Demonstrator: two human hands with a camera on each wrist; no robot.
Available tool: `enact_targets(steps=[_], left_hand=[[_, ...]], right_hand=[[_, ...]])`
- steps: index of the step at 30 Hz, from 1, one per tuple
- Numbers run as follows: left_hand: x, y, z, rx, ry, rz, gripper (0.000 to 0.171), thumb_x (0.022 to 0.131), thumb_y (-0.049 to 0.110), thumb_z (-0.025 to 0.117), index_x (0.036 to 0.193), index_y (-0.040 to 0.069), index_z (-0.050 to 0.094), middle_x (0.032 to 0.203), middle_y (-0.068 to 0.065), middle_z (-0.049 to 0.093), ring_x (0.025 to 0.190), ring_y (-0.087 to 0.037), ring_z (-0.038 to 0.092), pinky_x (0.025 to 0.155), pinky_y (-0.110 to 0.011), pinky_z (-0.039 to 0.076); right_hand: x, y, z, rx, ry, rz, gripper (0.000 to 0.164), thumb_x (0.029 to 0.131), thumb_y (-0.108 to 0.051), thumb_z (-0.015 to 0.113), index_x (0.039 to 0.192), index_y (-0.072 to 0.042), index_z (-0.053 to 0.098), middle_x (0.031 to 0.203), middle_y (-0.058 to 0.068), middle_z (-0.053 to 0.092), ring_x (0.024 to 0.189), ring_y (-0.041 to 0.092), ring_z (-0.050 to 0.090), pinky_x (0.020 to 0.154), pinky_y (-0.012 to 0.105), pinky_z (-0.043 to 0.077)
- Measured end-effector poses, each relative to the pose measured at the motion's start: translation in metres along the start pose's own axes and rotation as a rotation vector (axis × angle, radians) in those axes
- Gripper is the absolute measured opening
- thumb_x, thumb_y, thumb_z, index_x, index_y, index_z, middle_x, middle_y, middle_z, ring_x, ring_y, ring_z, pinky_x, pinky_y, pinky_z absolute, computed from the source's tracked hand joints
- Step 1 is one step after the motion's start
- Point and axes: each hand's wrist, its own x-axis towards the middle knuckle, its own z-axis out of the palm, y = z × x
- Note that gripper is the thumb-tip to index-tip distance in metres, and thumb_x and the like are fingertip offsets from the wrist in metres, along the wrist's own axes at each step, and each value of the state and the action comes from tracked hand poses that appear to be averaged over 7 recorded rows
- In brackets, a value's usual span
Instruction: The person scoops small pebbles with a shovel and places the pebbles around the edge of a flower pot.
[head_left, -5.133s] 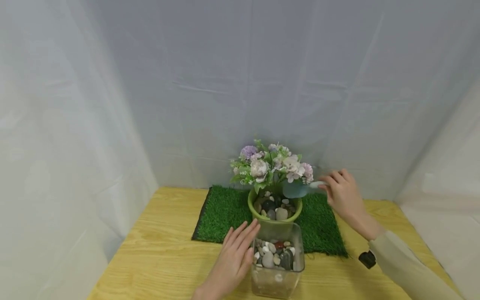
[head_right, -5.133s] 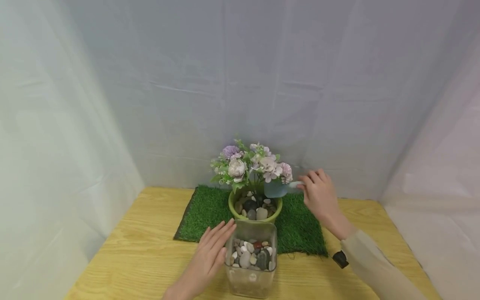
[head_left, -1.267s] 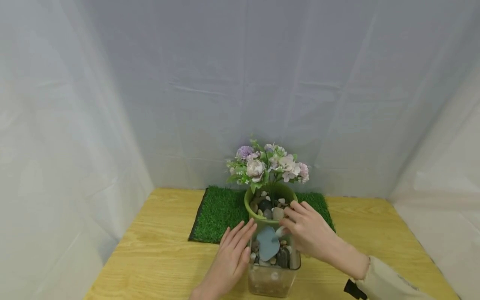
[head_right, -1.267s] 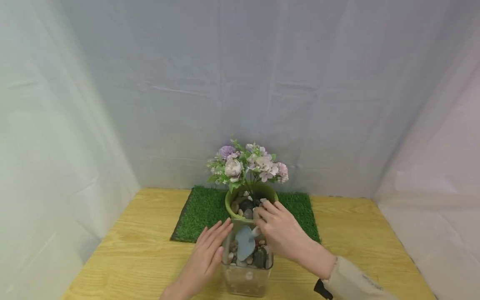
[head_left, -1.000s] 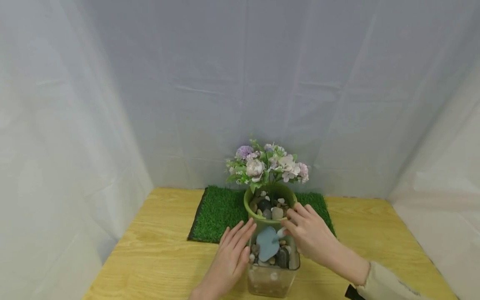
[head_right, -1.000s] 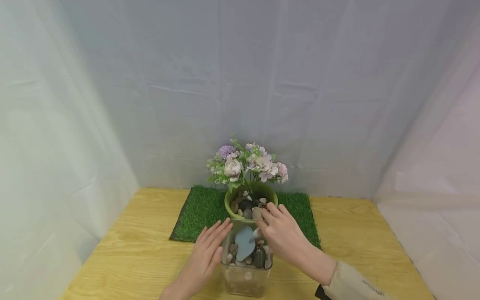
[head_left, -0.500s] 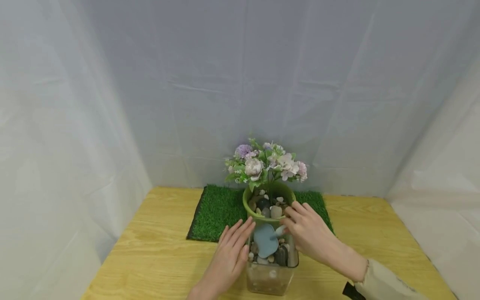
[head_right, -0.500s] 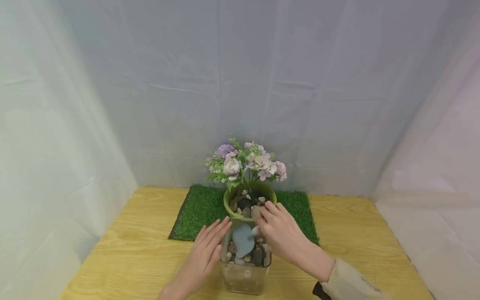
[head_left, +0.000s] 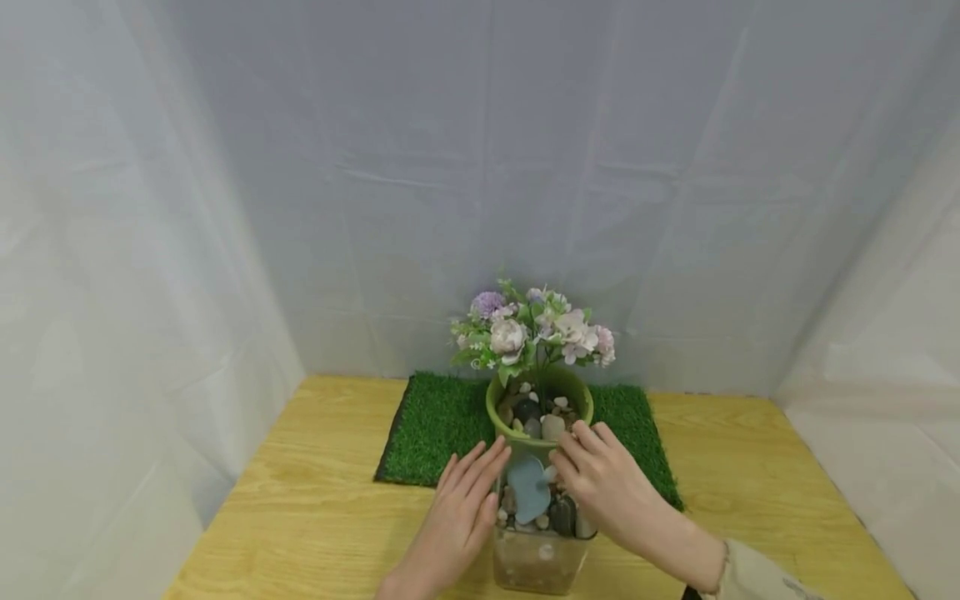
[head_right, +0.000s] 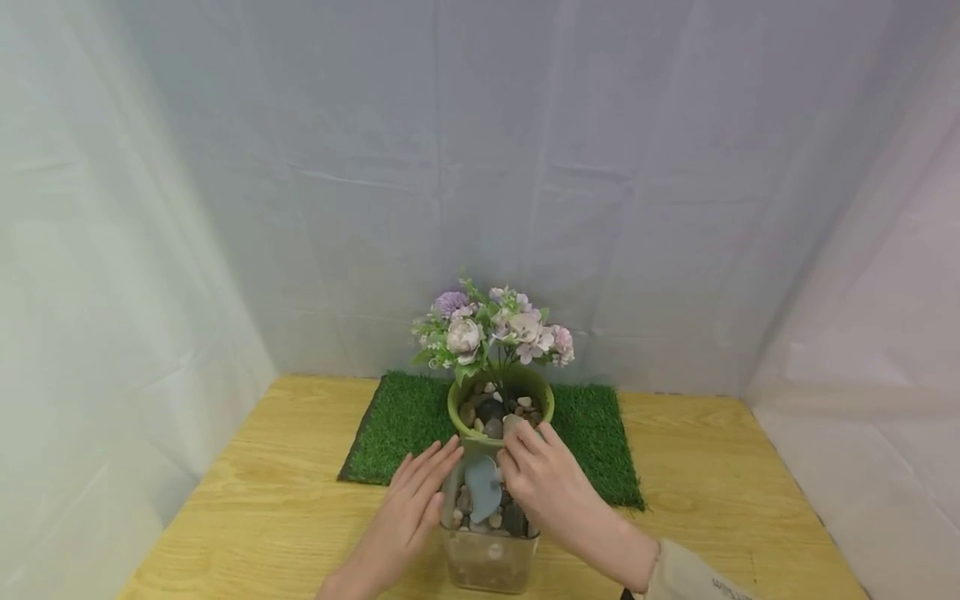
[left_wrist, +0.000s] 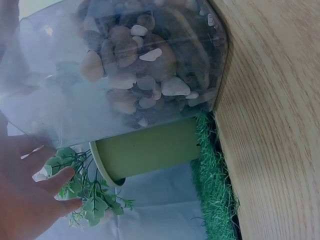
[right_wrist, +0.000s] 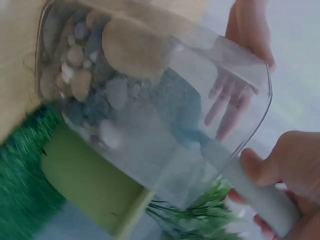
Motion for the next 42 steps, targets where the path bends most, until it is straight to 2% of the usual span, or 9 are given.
enact_targets(steps=[2, 7, 16, 19, 25, 31, 34, 38, 42], left_hand=[[0.0, -0.001, 0.0, 0.019, 0.011, 0.011, 0.05, 0.105, 0.012, 0.051, 0.154, 0.014, 0.046, 0.163, 0.003, 0.035, 0.147, -0.03, 0.037, 0.113, -0.069, 0.029], [0.0, -0.002, -0.001, 0.019, 0.011, 0.008, 0.048, 0.106, 0.014, 0.048, 0.154, 0.014, 0.045, 0.163, 0.003, 0.035, 0.147, -0.029, 0.037, 0.113, -0.069, 0.028], [-0.001, -0.002, 0.002, 0.032, 0.012, 0.029, 0.052, 0.103, 0.01, 0.052, 0.155, 0.015, 0.045, 0.163, 0.003, 0.036, 0.146, -0.031, 0.038, 0.112, -0.069, 0.03], [-0.001, -0.001, 0.002, 0.041, 0.025, 0.032, 0.052, 0.103, 0.01, 0.053, 0.154, 0.015, 0.045, 0.163, 0.003, 0.036, 0.146, -0.031, 0.038, 0.112, -0.069, 0.03], [-0.001, 0.0, 0.0, 0.027, 0.004, 0.01, 0.05, 0.106, 0.014, 0.05, 0.155, 0.015, 0.044, 0.164, 0.005, 0.034, 0.147, -0.03, 0.037, 0.113, -0.069, 0.028], [-0.001, 0.0, 0.0, 0.006, -0.026, -0.004, 0.047, 0.109, 0.022, 0.044, 0.155, 0.015, 0.044, 0.164, 0.004, 0.034, 0.148, -0.03, 0.036, 0.114, -0.069, 0.027], [-0.001, -0.001, 0.001, 0.011, -0.017, 0.001, 0.048, 0.107, 0.018, 0.047, 0.155, 0.015, 0.044, 0.163, 0.004, 0.035, 0.147, -0.03, 0.036, 0.113, -0.069, 0.027], [-0.001, -0.001, 0.002, 0.019, 0.002, 0.005, 0.051, 0.105, 0.012, 0.05, 0.155, 0.016, 0.044, 0.163, 0.004, 0.035, 0.147, -0.03, 0.037, 0.114, -0.069, 0.028], [0.0, -0.002, 0.001, 0.026, 0.006, 0.015, 0.05, 0.105, 0.013, 0.05, 0.155, 0.015, 0.045, 0.163, 0.003, 0.036, 0.146, -0.03, 0.038, 0.113, -0.069, 0.028]], right_hand=[[-0.004, 0.005, 0.004, 0.08, -0.026, 0.076, 0.021, 0.073, -0.013, 0.09, 0.087, -0.011, 0.075, 0.087, 0.004, 0.067, 0.079, 0.02, 0.046, 0.064, 0.031, 0.034], [-0.01, 0.014, 0.01, 0.257, -0.094, 0.183, 0.013, 0.078, -0.02, 0.086, 0.086, -0.015, 0.077, 0.082, -0.004, 0.063, 0.073, 0.012, 0.031, 0.065, 0.025, 0.023], [-0.015, 0.021, 0.002, 0.469, -0.135, 0.26, 0.009, 0.081, -0.012, 0.084, 0.088, -0.014, 0.079, 0.082, -0.011, 0.06, 0.075, 0.006, 0.03, 0.066, 0.021, 0.029], [-0.019, 0.022, 0.004, 0.443, -0.112, 0.205, 0.012, 0.08, -0.012, 0.084, 0.09, -0.014, 0.078, 0.083, -0.01, 0.06, 0.076, 0.007, 0.032, 0.066, 0.022, 0.029], [-0.027, 0.027, 0.012, 0.181, -0.034, -0.024, 0.024, 0.079, -0.03, 0.084, 0.095, -0.017, 0.071, 0.09, -0.003, 0.061, 0.08, 0.015, 0.045, 0.067, 0.029, 0.038], [-0.034, 0.036, 0.014, -0.014, -0.056, -0.106, 0.043, 0.104, -0.047, 0.039, 0.099, -0.011, 0.062, 0.094, 0.003, 0.06, 0.084, 0.019, 0.053, 0.069, 0.034, 0.042], [-0.035, 0.038, 0.014, 0.011, -0.08, -0.12, 0.043, 0.106, -0.045, 0.036, 0.099, -0.011, 0.061, 0.094, 0.003, 0.058, 0.083, 0.018, 0.05, 0.068, 0.033, 0.039], [-0.033, 0.038, 0.015, 0.124, -0.099, -0.091, 0.031, 0.103, -0.041, 0.052, 0.096, -0.012, 0.061, 0.089, 0.0, 0.051, 0.08, 0.015, 0.037, 0.068, 0.03, 0.029], [-0.033, 0.039, 0.015, 0.207, -0.066, -0.037, 0.036, 0.105, -0.043, 0.046, 0.094, -0.013, 0.063, 0.087, -0.002, 0.051, 0.08, 0.014, 0.032, 0.068, 0.028, 0.026]])
